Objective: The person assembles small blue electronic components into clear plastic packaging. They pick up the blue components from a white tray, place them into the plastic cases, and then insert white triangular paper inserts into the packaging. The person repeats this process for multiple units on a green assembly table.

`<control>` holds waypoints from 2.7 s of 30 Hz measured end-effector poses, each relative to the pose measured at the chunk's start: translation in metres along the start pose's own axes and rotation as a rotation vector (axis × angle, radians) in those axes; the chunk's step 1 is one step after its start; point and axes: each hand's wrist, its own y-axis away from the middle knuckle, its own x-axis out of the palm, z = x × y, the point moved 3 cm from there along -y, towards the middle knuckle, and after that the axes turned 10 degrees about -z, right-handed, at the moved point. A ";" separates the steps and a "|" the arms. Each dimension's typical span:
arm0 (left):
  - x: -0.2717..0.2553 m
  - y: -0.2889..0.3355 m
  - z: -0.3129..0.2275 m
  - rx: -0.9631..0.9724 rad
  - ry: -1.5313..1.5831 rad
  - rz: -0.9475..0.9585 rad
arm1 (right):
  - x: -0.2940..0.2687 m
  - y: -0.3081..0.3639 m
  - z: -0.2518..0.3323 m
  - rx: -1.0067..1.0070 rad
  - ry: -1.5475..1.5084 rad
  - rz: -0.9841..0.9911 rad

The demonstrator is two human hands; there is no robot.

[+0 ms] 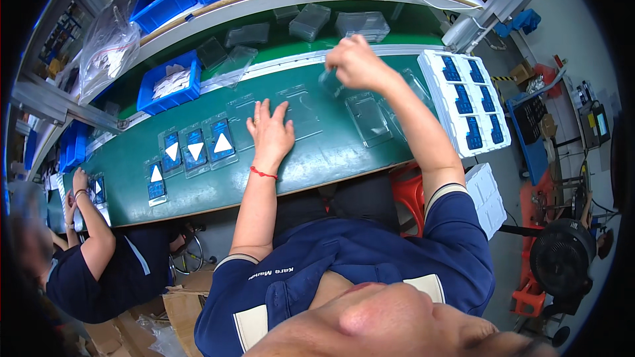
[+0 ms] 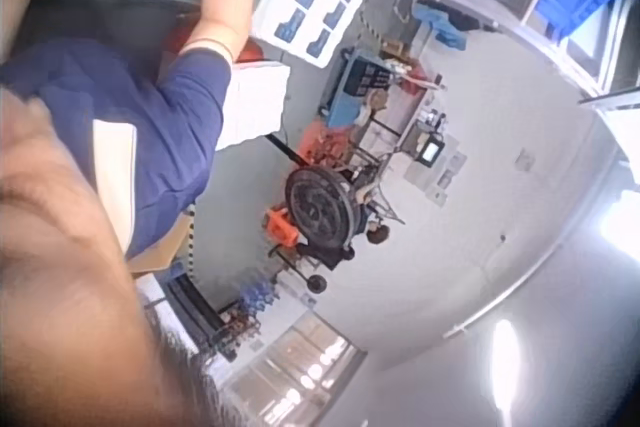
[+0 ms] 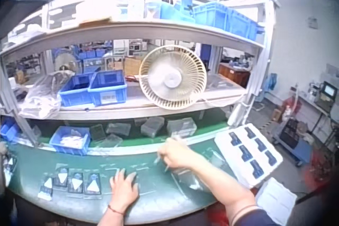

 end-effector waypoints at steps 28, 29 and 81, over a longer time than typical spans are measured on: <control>-0.004 0.004 -0.001 0.007 -0.038 -0.047 | 0.026 0.154 0.071 0.321 0.059 -0.023; -0.005 0.003 -0.001 0.009 -0.033 -0.047 | 0.029 0.152 0.068 0.302 0.056 -0.022; -0.010 -0.003 -0.007 0.072 0.265 -0.248 | -0.183 0.352 -0.190 1.623 0.618 -0.039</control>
